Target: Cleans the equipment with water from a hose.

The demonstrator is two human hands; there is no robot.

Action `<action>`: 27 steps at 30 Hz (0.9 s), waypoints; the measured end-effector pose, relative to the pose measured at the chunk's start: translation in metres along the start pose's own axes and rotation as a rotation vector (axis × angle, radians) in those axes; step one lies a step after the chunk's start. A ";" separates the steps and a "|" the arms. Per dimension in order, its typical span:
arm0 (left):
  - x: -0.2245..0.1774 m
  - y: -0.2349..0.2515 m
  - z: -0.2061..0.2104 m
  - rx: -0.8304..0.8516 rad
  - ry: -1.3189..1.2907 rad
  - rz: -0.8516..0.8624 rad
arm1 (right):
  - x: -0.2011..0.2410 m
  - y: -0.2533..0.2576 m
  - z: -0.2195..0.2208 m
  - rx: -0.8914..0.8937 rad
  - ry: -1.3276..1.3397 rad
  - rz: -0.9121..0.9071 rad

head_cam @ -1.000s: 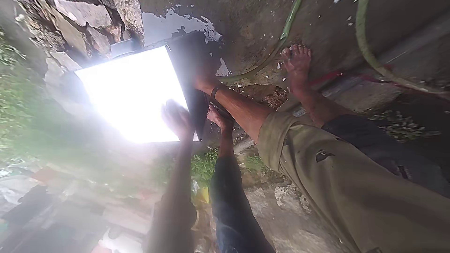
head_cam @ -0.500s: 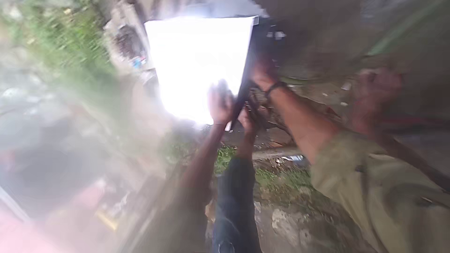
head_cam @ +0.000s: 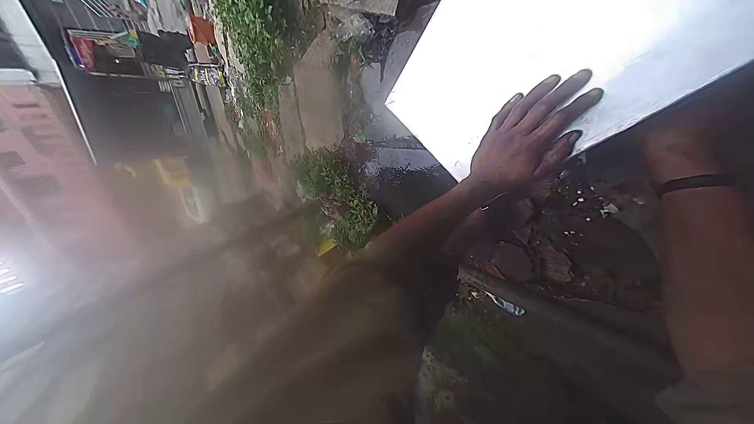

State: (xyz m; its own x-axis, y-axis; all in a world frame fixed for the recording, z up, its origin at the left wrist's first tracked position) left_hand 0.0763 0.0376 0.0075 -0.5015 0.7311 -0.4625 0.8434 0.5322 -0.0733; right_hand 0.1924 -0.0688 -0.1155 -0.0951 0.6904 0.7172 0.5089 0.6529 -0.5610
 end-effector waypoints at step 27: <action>-0.023 -0.048 0.020 0.268 0.108 0.115 | -0.047 -0.236 -0.031 0.358 -0.120 0.098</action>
Point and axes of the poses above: each hand's wrist, its own y-axis towards the middle knuckle, its own z-axis out of the palm, x = y × z, the point moved 7 cm from there along y, towards the middle knuckle, and after that the axes turned 4 degrees about -z, right-handed, at the moved point
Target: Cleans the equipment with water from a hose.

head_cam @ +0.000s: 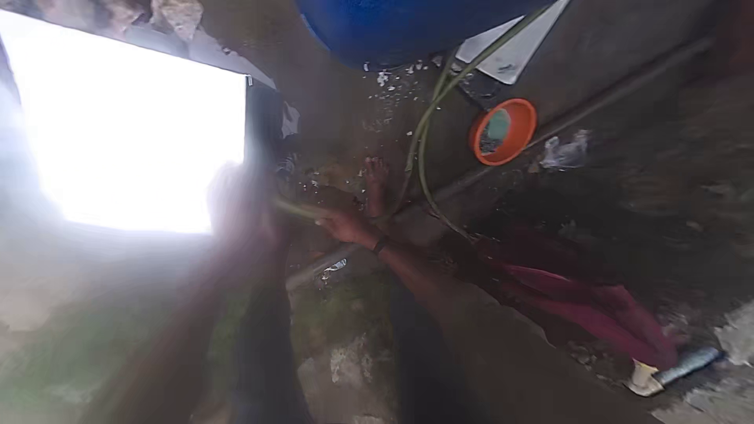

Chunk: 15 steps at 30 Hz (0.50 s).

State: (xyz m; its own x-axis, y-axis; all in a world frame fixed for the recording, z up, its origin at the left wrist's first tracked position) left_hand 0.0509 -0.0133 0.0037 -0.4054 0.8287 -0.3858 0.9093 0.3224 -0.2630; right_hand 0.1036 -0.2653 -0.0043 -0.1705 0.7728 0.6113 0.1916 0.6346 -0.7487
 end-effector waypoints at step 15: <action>-0.053 0.010 0.010 0.176 -1.010 -0.647 | -0.020 -0.056 -0.003 -0.084 0.041 -0.059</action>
State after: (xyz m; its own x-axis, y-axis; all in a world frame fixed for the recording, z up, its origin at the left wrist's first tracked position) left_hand 0.0807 -0.0582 0.0122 -0.7417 -0.2181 -0.6343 0.5186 0.4132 -0.7485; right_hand 0.0992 -0.3161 0.0260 -0.1446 0.7331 0.6646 0.2631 0.6760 -0.6884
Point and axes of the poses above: each hand's wrist, its own y-axis towards the middle knuckle, its own z-axis out of the palm, x = y × z, the point moved 7 cm from there along y, towards the middle knuckle, and after that the axes turned 4 degrees about -z, right-handed, at the moved point
